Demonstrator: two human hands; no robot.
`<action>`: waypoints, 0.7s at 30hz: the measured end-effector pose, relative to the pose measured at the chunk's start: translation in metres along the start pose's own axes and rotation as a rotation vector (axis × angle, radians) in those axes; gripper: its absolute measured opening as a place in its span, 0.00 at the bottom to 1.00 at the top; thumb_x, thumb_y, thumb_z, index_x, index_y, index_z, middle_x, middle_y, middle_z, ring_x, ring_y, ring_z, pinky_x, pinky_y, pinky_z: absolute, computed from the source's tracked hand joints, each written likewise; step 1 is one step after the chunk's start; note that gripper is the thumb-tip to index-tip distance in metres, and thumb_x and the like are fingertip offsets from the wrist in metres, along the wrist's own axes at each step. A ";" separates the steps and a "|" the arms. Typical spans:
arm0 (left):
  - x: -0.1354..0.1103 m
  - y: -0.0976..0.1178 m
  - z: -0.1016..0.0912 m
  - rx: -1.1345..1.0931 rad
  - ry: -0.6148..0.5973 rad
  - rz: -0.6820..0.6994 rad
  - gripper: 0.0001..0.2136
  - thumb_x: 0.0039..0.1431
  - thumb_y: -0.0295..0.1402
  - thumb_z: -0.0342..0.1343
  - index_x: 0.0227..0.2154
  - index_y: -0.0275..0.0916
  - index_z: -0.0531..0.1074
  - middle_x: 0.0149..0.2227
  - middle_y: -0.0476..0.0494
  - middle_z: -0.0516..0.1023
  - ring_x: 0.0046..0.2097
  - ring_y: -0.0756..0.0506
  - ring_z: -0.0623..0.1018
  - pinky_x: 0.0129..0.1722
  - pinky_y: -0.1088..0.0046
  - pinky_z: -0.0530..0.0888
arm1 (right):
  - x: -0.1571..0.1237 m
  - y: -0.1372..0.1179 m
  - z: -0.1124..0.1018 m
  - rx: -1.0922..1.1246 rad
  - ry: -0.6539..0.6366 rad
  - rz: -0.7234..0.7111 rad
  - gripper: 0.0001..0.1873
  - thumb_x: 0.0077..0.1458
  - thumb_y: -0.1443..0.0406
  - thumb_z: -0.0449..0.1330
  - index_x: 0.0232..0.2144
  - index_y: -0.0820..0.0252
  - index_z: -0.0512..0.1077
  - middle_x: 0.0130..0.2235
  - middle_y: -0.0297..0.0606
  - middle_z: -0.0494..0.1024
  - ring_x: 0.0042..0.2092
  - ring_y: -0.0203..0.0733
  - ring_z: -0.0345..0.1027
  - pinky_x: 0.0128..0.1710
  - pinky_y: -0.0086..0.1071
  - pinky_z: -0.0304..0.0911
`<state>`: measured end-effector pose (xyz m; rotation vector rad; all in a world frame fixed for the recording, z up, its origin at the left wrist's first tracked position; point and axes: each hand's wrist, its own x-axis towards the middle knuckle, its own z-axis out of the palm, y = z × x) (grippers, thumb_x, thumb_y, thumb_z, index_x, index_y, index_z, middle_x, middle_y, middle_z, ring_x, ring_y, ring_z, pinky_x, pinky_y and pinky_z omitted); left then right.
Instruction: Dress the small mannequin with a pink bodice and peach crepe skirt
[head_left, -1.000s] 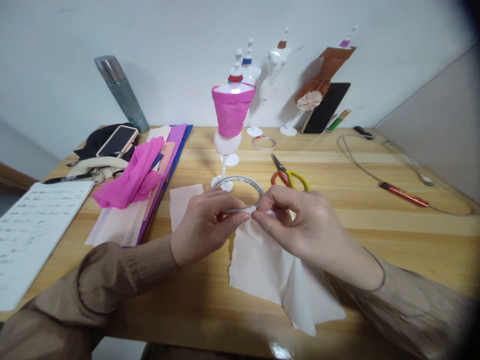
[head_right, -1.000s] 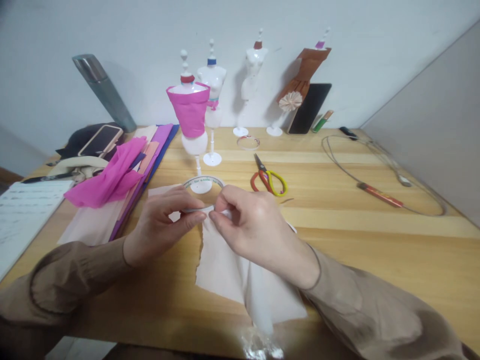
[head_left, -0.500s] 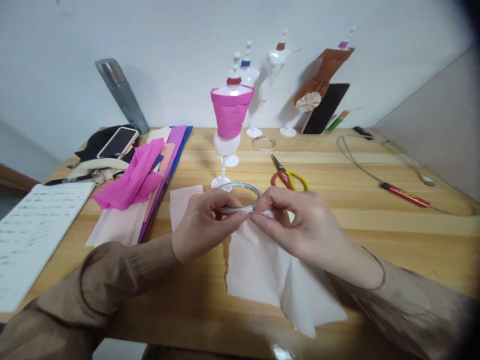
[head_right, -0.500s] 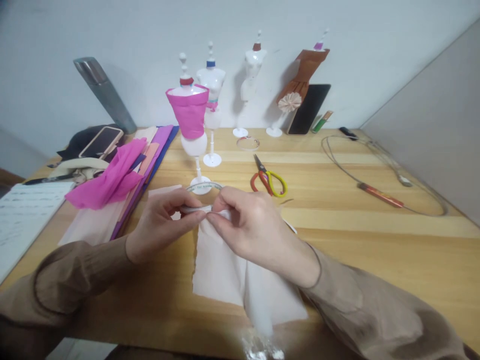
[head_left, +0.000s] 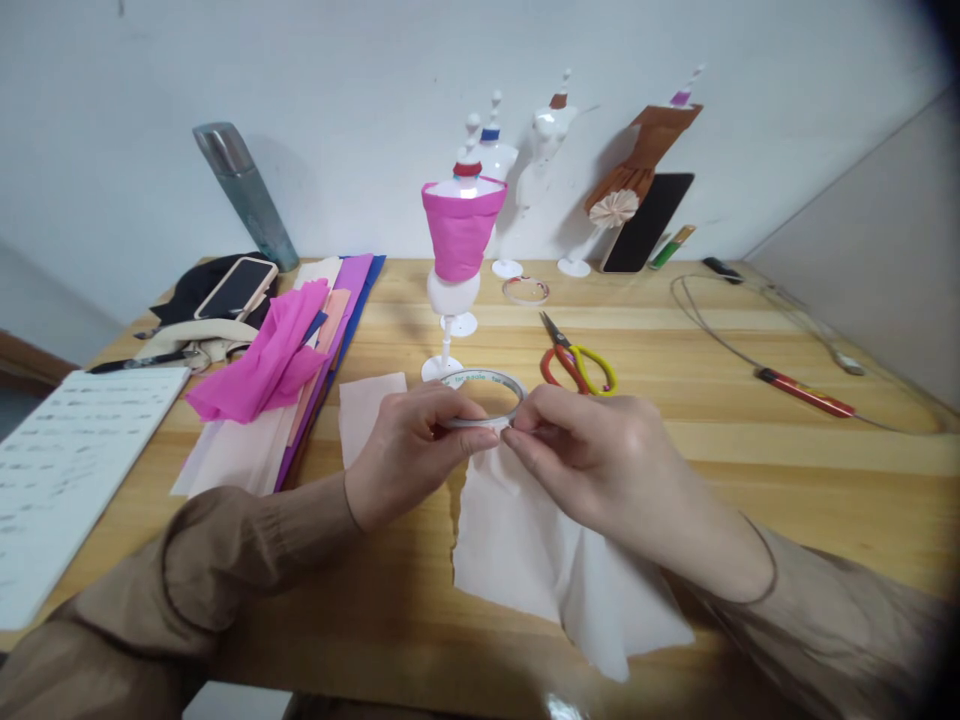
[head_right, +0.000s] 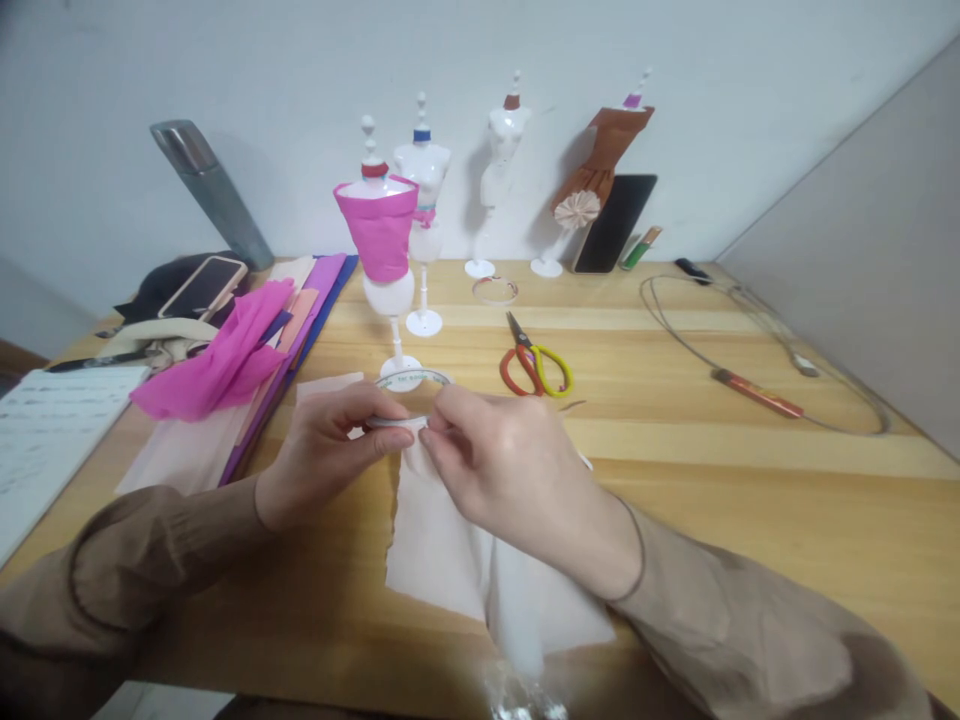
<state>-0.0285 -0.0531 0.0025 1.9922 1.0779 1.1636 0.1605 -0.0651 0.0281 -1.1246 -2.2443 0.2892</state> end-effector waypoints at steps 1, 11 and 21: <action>0.000 -0.001 0.000 0.007 0.004 0.006 0.06 0.52 0.32 0.62 0.24 0.35 0.75 0.22 0.50 0.74 0.26 0.53 0.70 0.27 0.78 0.65 | -0.001 0.000 0.000 -0.032 -0.004 -0.004 0.07 0.55 0.68 0.55 0.25 0.61 0.68 0.19 0.31 0.69 0.19 0.31 0.60 0.20 0.27 0.52; 0.002 0.000 -0.003 0.063 0.013 0.015 0.07 0.53 0.31 0.61 0.23 0.35 0.73 0.21 0.52 0.72 0.26 0.53 0.68 0.27 0.77 0.63 | 0.003 0.002 -0.004 0.025 -0.025 0.064 0.06 0.54 0.66 0.56 0.25 0.60 0.67 0.20 0.30 0.68 0.20 0.32 0.59 0.22 0.28 0.52; 0.002 0.005 -0.005 0.122 0.009 0.093 0.06 0.53 0.29 0.62 0.23 0.34 0.74 0.21 0.52 0.71 0.26 0.54 0.68 0.26 0.79 0.64 | 0.006 -0.001 -0.008 0.186 -0.087 0.050 0.07 0.54 0.69 0.55 0.24 0.60 0.69 0.21 0.31 0.68 0.24 0.32 0.61 0.25 0.27 0.55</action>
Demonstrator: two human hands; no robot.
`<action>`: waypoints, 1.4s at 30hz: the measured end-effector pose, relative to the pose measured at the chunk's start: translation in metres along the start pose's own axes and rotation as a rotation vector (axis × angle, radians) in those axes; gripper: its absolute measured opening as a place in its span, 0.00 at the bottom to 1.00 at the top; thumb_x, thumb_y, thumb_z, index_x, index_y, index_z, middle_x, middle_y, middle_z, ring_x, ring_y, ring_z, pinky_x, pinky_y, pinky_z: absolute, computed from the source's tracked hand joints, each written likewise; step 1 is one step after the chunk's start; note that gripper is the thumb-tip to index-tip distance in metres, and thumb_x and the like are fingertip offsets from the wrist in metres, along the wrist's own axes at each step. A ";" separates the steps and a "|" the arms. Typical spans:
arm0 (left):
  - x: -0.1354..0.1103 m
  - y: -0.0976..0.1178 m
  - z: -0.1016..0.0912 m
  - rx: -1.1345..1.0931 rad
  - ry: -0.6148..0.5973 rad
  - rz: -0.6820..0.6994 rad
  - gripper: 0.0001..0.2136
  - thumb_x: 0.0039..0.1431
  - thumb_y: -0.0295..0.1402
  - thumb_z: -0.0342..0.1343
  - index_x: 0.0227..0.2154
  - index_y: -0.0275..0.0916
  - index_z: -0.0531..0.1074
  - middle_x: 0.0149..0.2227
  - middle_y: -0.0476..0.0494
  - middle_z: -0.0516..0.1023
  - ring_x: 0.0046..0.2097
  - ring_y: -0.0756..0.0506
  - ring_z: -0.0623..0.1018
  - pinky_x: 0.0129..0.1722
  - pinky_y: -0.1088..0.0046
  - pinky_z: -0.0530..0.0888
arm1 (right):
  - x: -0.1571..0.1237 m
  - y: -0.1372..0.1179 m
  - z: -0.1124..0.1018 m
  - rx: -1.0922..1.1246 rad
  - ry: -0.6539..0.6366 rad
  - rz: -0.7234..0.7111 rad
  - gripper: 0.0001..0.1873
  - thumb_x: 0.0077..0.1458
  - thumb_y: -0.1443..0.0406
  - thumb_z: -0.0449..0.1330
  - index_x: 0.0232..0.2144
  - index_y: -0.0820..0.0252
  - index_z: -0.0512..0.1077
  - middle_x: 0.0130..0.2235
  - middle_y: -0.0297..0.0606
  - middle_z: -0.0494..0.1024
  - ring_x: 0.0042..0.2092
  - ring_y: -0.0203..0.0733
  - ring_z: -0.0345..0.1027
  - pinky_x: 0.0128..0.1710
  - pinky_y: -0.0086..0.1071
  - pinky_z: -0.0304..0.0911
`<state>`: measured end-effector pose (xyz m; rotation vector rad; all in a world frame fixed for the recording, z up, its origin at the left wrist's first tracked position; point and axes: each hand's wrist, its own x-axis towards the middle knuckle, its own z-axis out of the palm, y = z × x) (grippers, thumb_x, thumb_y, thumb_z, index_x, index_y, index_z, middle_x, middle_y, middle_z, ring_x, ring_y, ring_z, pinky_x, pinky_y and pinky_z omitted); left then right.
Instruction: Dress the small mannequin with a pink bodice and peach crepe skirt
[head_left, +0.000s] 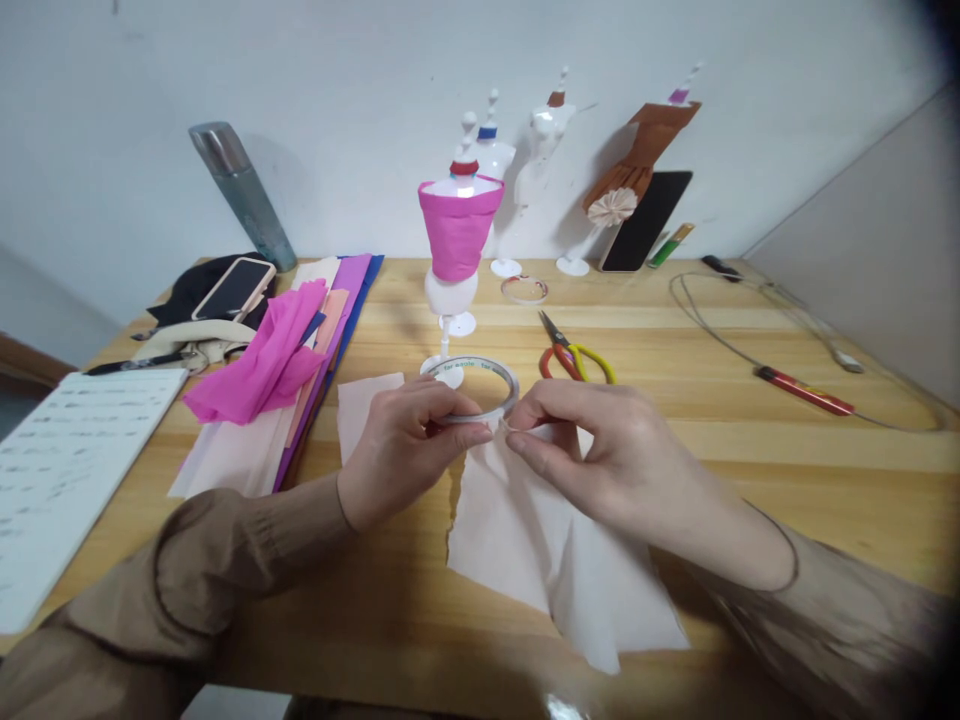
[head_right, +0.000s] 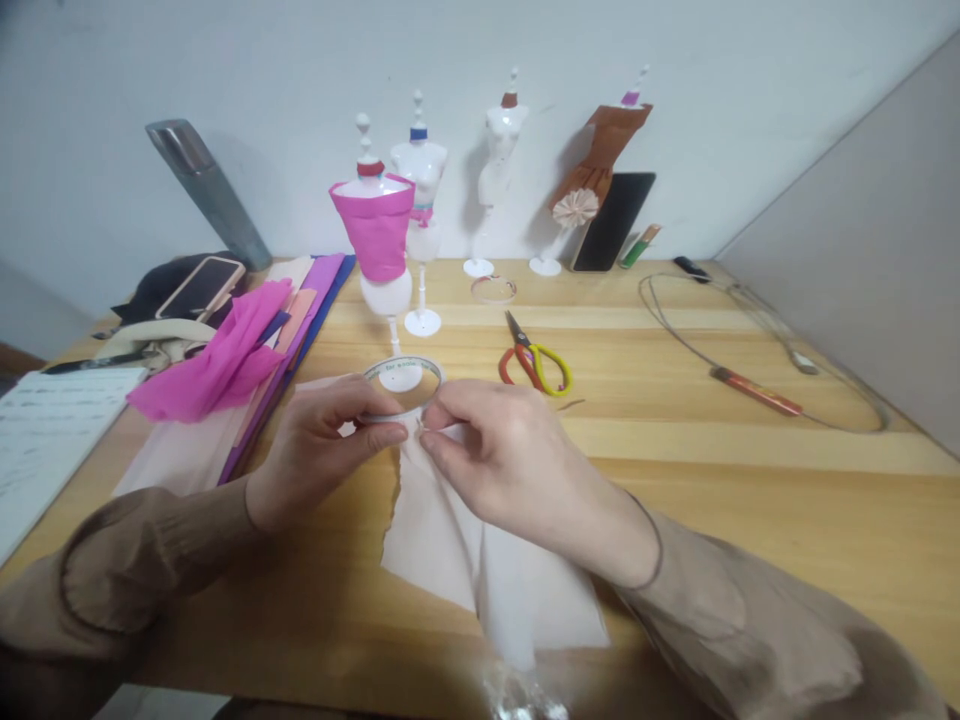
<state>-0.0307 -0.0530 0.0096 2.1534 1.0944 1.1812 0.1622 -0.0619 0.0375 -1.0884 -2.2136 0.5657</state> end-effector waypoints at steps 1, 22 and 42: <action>0.000 0.000 0.000 0.004 -0.001 0.010 0.06 0.53 0.29 0.62 0.23 0.34 0.74 0.21 0.52 0.71 0.26 0.54 0.68 0.26 0.79 0.65 | 0.000 0.001 0.000 0.015 -0.016 0.000 0.07 0.54 0.69 0.56 0.25 0.60 0.69 0.22 0.30 0.69 0.23 0.32 0.61 0.24 0.27 0.55; 0.001 0.001 -0.001 0.027 0.011 0.021 0.06 0.53 0.29 0.62 0.23 0.35 0.74 0.21 0.52 0.71 0.25 0.54 0.68 0.25 0.80 0.65 | 0.001 0.001 0.000 0.093 0.008 -0.032 0.08 0.54 0.69 0.57 0.25 0.60 0.71 0.23 0.30 0.73 0.23 0.29 0.61 0.22 0.25 0.54; 0.001 0.004 -0.002 -0.021 -0.005 -0.016 0.05 0.53 0.30 0.62 0.24 0.36 0.74 0.21 0.51 0.72 0.25 0.54 0.68 0.24 0.79 0.66 | 0.001 0.004 -0.001 0.063 0.036 0.001 0.08 0.53 0.69 0.58 0.23 0.60 0.71 0.21 0.29 0.71 0.20 0.28 0.55 0.19 0.25 0.51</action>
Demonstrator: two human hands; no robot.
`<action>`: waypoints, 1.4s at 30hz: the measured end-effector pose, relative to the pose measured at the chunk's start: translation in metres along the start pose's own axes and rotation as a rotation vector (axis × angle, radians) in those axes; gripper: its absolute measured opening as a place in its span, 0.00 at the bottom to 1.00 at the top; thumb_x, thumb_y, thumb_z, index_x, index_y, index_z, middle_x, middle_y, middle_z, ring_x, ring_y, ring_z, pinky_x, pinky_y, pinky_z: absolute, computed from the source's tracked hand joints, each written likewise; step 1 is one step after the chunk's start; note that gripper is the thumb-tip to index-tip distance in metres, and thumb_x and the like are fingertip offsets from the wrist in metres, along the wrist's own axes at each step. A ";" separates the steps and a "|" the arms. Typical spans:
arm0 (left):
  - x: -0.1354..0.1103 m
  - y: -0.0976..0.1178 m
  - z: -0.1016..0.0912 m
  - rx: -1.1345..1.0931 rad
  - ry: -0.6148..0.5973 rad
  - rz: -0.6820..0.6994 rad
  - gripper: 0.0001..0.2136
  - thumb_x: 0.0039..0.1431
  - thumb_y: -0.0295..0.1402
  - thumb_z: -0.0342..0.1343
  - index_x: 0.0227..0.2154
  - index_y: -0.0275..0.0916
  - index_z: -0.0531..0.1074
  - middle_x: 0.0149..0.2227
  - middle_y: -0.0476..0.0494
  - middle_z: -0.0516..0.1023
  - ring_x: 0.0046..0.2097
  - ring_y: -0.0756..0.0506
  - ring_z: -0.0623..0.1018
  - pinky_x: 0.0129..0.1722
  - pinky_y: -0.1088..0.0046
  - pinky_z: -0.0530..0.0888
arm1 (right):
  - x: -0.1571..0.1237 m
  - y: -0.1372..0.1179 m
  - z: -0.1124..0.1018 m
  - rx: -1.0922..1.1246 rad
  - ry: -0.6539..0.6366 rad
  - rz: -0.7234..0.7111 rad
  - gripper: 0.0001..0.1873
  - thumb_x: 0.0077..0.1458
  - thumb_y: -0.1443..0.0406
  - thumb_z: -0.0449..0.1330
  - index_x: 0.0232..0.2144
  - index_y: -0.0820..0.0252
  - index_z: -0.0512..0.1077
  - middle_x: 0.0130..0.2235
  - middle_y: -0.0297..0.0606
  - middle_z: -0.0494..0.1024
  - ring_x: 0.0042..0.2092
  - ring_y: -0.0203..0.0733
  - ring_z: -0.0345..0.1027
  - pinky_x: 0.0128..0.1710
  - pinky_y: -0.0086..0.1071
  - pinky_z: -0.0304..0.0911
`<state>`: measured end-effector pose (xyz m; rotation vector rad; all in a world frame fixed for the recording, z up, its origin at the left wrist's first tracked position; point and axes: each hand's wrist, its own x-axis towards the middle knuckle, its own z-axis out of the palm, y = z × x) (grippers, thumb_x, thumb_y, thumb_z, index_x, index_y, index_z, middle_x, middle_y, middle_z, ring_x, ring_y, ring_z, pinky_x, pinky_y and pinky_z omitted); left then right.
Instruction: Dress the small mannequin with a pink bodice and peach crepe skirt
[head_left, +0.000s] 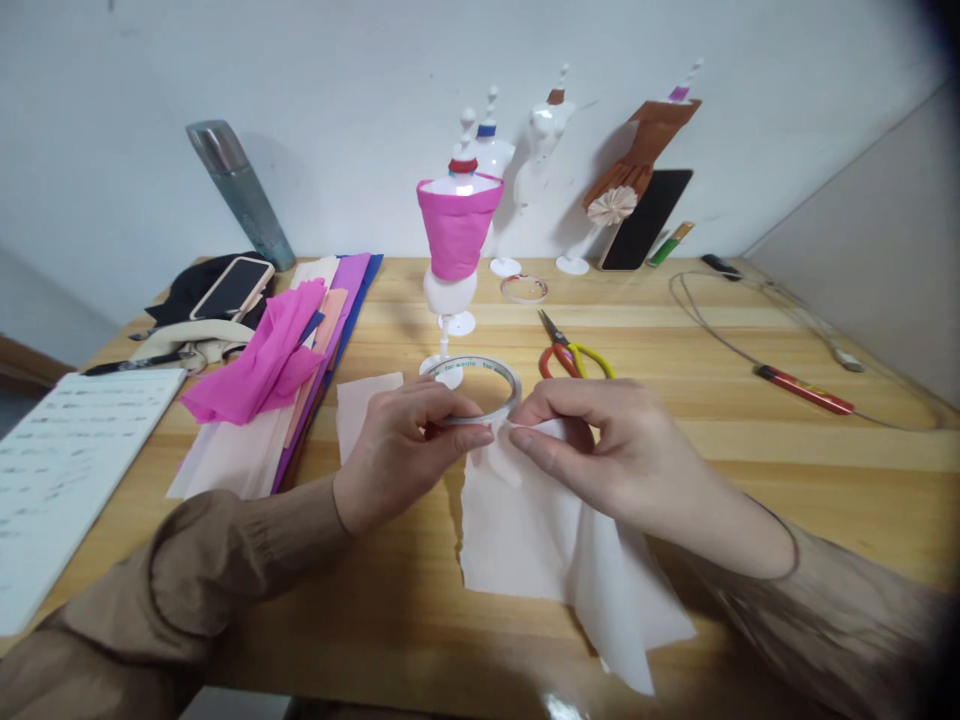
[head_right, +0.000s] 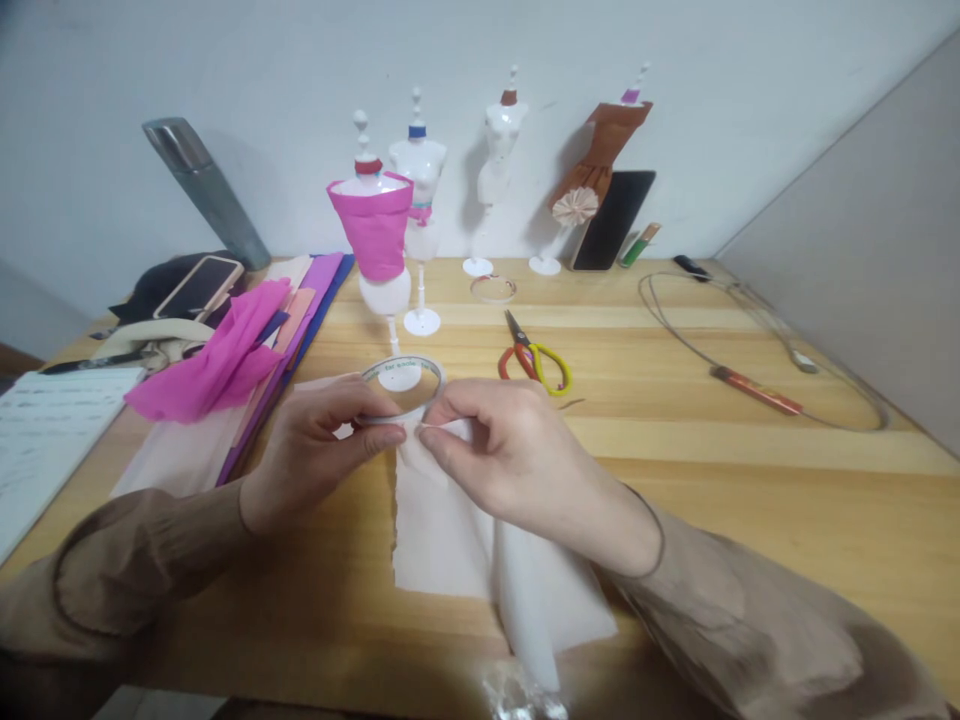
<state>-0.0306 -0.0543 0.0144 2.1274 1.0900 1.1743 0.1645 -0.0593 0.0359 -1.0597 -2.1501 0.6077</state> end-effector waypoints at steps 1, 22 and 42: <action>0.000 0.000 0.000 0.002 -0.002 0.000 0.05 0.53 0.30 0.61 0.24 0.36 0.74 0.21 0.51 0.72 0.25 0.54 0.68 0.24 0.79 0.66 | 0.000 0.000 0.000 0.000 -0.006 0.003 0.08 0.53 0.69 0.58 0.23 0.60 0.71 0.20 0.29 0.71 0.20 0.28 0.55 0.19 0.25 0.51; -0.001 0.002 0.002 0.015 0.021 0.028 0.05 0.52 0.29 0.62 0.23 0.36 0.74 0.20 0.52 0.71 0.24 0.54 0.67 0.23 0.80 0.65 | 0.002 -0.004 0.003 -0.030 0.038 0.013 0.10 0.54 0.67 0.58 0.22 0.60 0.71 0.18 0.29 0.69 0.18 0.28 0.53 0.18 0.25 0.50; -0.002 0.000 0.003 0.039 0.025 0.048 0.06 0.53 0.29 0.61 0.23 0.34 0.74 0.20 0.52 0.70 0.24 0.55 0.67 0.24 0.81 0.64 | -0.002 -0.001 0.005 -0.025 0.016 0.032 0.10 0.55 0.67 0.58 0.23 0.60 0.72 0.19 0.28 0.68 0.20 0.29 0.55 0.19 0.25 0.50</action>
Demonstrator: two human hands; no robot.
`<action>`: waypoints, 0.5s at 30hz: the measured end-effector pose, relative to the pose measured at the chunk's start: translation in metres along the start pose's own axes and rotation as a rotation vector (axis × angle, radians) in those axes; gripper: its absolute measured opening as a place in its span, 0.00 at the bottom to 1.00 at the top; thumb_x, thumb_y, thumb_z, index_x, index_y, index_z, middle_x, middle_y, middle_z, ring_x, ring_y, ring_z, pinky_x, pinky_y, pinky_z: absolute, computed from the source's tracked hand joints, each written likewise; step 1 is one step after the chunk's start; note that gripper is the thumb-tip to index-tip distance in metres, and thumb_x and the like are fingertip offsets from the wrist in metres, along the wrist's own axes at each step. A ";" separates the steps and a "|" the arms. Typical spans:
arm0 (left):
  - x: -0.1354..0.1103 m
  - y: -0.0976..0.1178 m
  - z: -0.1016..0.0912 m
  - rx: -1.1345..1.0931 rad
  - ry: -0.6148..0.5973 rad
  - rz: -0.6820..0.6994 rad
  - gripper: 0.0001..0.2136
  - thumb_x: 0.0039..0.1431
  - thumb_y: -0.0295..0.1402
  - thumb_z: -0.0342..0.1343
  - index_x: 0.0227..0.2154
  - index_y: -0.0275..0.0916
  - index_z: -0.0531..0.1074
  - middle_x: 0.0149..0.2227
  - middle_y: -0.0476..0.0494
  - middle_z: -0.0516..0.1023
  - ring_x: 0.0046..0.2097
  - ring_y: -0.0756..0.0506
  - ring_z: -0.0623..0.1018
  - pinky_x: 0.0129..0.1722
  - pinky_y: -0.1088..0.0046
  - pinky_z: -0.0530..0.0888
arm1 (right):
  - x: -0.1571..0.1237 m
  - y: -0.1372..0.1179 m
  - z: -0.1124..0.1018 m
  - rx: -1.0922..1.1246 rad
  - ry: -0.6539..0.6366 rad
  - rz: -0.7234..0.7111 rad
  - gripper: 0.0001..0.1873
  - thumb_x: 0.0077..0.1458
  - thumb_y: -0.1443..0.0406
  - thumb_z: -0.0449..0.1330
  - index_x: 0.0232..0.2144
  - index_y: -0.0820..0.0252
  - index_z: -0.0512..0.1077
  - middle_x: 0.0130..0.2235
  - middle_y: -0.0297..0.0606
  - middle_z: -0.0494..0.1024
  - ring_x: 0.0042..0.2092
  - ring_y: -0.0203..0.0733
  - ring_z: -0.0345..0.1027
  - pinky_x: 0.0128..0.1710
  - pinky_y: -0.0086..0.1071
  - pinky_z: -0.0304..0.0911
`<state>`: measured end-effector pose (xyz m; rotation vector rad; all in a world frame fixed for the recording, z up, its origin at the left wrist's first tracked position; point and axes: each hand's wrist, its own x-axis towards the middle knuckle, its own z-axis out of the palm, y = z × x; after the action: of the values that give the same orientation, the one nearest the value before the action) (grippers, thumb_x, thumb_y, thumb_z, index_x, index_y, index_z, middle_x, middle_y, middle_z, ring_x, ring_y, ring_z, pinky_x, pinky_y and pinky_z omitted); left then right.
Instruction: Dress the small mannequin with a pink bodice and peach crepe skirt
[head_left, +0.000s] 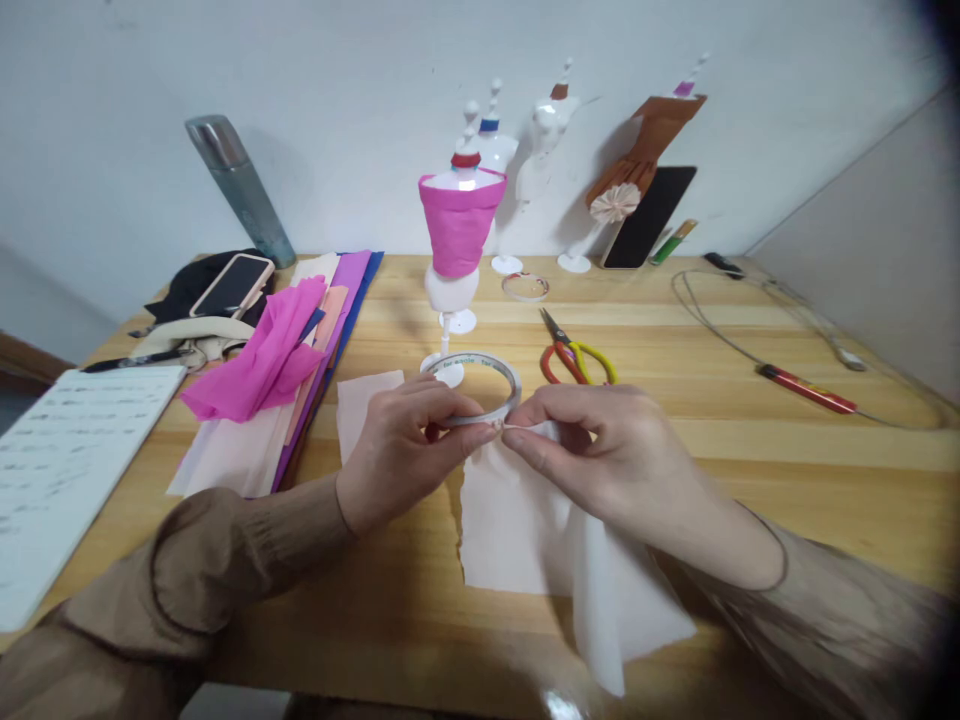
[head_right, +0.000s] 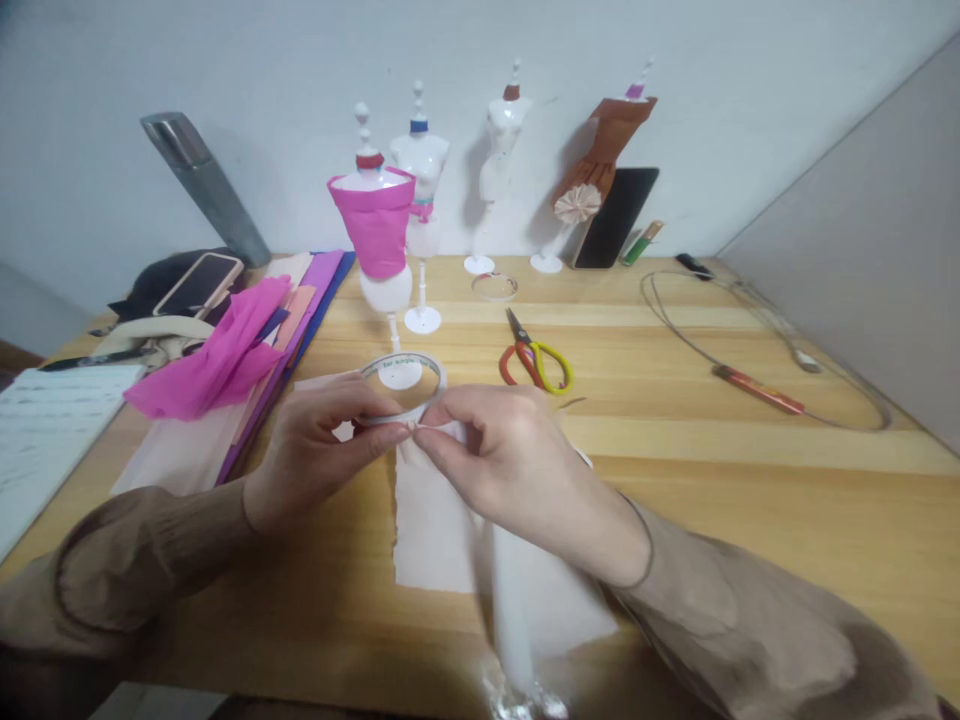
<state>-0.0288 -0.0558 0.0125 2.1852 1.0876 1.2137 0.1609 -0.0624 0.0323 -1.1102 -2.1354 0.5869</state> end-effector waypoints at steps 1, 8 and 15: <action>0.000 0.000 0.000 -0.005 -0.002 -0.001 0.06 0.53 0.30 0.61 0.23 0.34 0.74 0.21 0.52 0.70 0.24 0.55 0.67 0.24 0.81 0.64 | 0.000 0.000 0.000 0.001 -0.003 0.000 0.10 0.55 0.66 0.58 0.23 0.60 0.72 0.19 0.28 0.68 0.20 0.29 0.55 0.19 0.25 0.50; -0.001 0.000 0.000 -0.011 0.011 0.010 0.06 0.53 0.29 0.61 0.23 0.34 0.74 0.20 0.52 0.69 0.24 0.55 0.67 0.24 0.81 0.64 | 0.001 0.000 0.000 -0.006 0.019 -0.003 0.09 0.54 0.67 0.58 0.22 0.60 0.71 0.18 0.27 0.67 0.19 0.28 0.54 0.19 0.25 0.50; 0.000 -0.001 0.000 -0.013 0.008 0.012 0.06 0.53 0.29 0.62 0.23 0.34 0.74 0.20 0.52 0.69 0.24 0.55 0.67 0.24 0.81 0.64 | -0.001 0.000 0.000 -0.002 -0.001 -0.013 0.09 0.55 0.67 0.58 0.24 0.60 0.72 0.19 0.28 0.68 0.20 0.28 0.55 0.20 0.25 0.50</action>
<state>-0.0289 -0.0556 0.0116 2.1816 1.0685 1.2327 0.1613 -0.0629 0.0318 -1.0967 -2.1429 0.5800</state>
